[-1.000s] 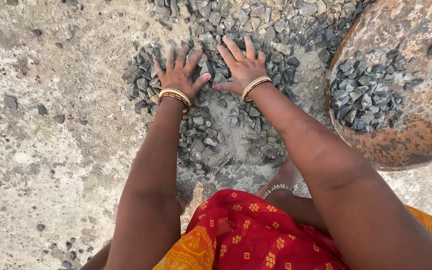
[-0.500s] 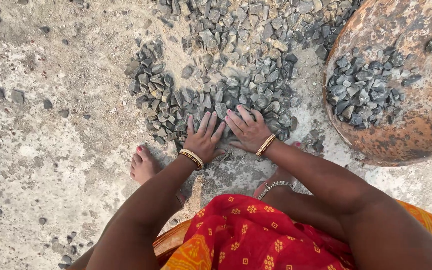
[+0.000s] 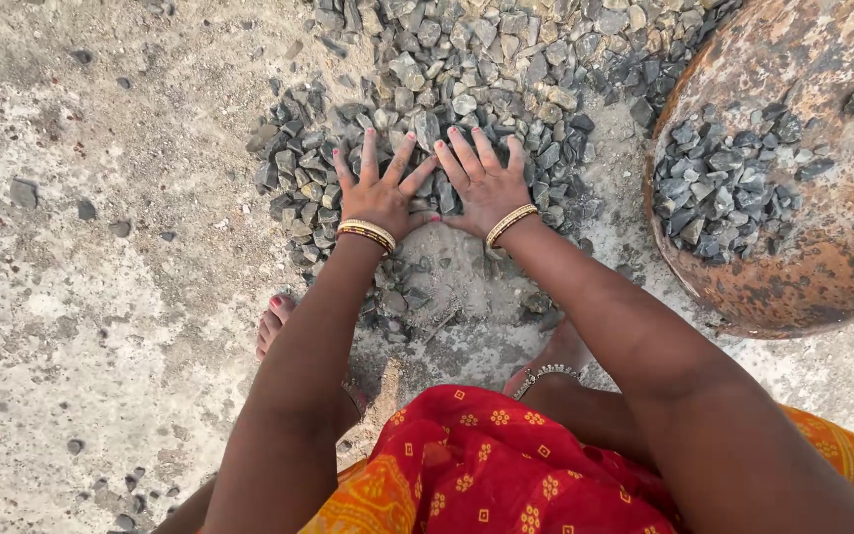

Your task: The person sits on a concrete floor and uses both hands to gather small grey rocks from a pile. They scoop the rocks and transfer them into a large, rusty metal bowl placed nearby. The person repeatedly scoops and moves the rocks from the ground into the bowl.

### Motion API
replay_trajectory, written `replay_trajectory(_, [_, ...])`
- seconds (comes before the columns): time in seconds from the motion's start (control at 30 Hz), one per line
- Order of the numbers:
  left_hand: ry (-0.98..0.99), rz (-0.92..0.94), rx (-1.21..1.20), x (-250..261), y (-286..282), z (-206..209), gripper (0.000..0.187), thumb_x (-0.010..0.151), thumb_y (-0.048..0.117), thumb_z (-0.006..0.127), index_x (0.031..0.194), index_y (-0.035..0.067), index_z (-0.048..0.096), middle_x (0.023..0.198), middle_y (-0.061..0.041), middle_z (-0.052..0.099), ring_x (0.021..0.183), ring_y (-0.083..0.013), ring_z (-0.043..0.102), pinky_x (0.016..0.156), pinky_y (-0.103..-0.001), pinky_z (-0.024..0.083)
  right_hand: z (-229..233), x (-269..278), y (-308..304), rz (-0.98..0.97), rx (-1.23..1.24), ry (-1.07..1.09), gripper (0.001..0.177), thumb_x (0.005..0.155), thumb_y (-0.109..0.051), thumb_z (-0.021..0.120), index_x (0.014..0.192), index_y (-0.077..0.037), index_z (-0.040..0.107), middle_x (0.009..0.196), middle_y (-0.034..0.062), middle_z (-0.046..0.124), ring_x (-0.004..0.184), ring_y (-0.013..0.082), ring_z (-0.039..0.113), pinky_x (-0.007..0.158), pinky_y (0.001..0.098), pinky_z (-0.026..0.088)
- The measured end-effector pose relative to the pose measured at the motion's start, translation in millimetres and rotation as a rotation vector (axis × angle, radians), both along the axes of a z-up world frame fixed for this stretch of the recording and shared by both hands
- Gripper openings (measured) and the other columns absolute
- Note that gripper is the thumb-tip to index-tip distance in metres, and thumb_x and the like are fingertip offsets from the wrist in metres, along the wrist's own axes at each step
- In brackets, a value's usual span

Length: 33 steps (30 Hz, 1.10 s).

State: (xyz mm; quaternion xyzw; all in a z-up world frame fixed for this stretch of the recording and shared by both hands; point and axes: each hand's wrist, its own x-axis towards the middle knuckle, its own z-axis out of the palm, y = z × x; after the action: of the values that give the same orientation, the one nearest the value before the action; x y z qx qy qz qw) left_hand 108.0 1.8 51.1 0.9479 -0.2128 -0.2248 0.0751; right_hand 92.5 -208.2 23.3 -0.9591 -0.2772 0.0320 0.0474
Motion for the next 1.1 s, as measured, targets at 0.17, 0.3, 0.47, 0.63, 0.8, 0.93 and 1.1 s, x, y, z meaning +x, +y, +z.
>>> replay_trajectory(0.17, [0.039, 0.273, -0.146, 22, 35, -30, 0.066, 0.089, 0.061, 0.06, 0.148, 0.032, 0.053, 0.17, 0.004, 0.023, 0.156, -0.0332, 0.018, 0.119, -0.073, 0.01, 11, 29, -19, -0.272, 0.097, 0.254, 0.097, 0.075, -0.058, 0.079, 0.153, -0.017, 0.04, 0.162, 0.0075, 0.037, 0.147, 0.034, 0.032, 0.114, 0.064, 0.02])
replay_trajectory(0.3, [-0.248, 0.699, -0.368, -12, 131, -82, 0.049, 0.104, 0.05, 0.061, 0.143, 0.021, 0.061, 0.166, -0.005, 0.037, 0.156, -0.0319, 0.029, 0.127, -0.062, 0.018, -3, 1, -89, -0.605, 0.317, 0.121, 0.065, 0.098, -0.042, 0.068, 0.152, -0.011, 0.047, 0.165, 0.0119, 0.039, 0.154, 0.0342, 0.031, 0.127, 0.0571, 0.02])
replay_trajectory(0.47, [-0.32, 1.091, -0.231, -85, 193, -121, 0.061, 0.11, 0.046, 0.05, 0.154, 0.004, 0.044, 0.167, -0.015, 0.035, 0.158, -0.0376, 0.024, 0.13, -0.056, 0.017, -42, -32, -119, -1.066, 0.272, 0.156, 0.068, 0.09, -0.037, 0.062, 0.15, -0.011, 0.043, 0.161, 0.0151, 0.036, 0.148, 0.0363, 0.027, 0.116, 0.061, 0.014])
replay_trajectory(0.63, [-0.339, 0.804, -0.226, -80, 145, -116, 0.069, 0.108, 0.043, 0.053, 0.158, -0.001, 0.035, 0.167, -0.023, 0.033, 0.157, -0.0437, 0.021, 0.127, -0.059, 0.012, -51, -25, -111, -0.955, 0.295, 0.135, 0.064, 0.107, -0.042, 0.053, 0.16, -0.012, 0.035, 0.163, 0.0137, 0.04, 0.155, 0.0336, 0.031, 0.124, 0.0586, 0.021])
replay_trajectory(0.8, [-0.334, 0.778, -0.5, -70, 116, -118, 0.083, 0.104, 0.046, 0.058, 0.159, -0.008, 0.028, 0.161, -0.029, 0.035, 0.154, -0.0449, 0.028, 0.129, -0.055, 0.018, -52, -18, -90, -0.944, 0.191, 0.122, 0.073, 0.105, -0.05, 0.057, 0.16, -0.009, 0.031, 0.163, 0.0164, 0.039, 0.152, 0.0385, 0.03, 0.12, 0.061, 0.02])
replay_trajectory(0.93, [-0.39, 0.823, -0.684, -68, 66, -111, 0.073, 0.104, 0.042, 0.06, 0.158, -0.001, 0.036, 0.168, -0.028, 0.03, 0.158, -0.0447, 0.03, 0.131, -0.051, 0.022, -50, -17, -61, -0.951, 0.196, 0.099, 0.093, 0.098, -0.057, 0.065, 0.161, -0.002, 0.023, 0.161, 0.0268, 0.034, 0.148, 0.0476, 0.03, 0.119, 0.0608, 0.021])
replay_trajectory(1.1, [-0.318, 0.805, -1.067, -62, -10, -86, 0.078, 0.103, 0.043, 0.062, 0.158, -0.003, 0.033, 0.168, -0.028, 0.024, 0.157, -0.045, 0.026, 0.129, -0.049, 0.023, -38, -21, -20, -0.844, 0.315, 0.163, 0.099, 0.092, -0.054, 0.068, 0.161, 0.0, 0.02, 0.157, 0.0291, 0.038, 0.142, 0.0508, 0.035, 0.121, 0.0593, 0.023])
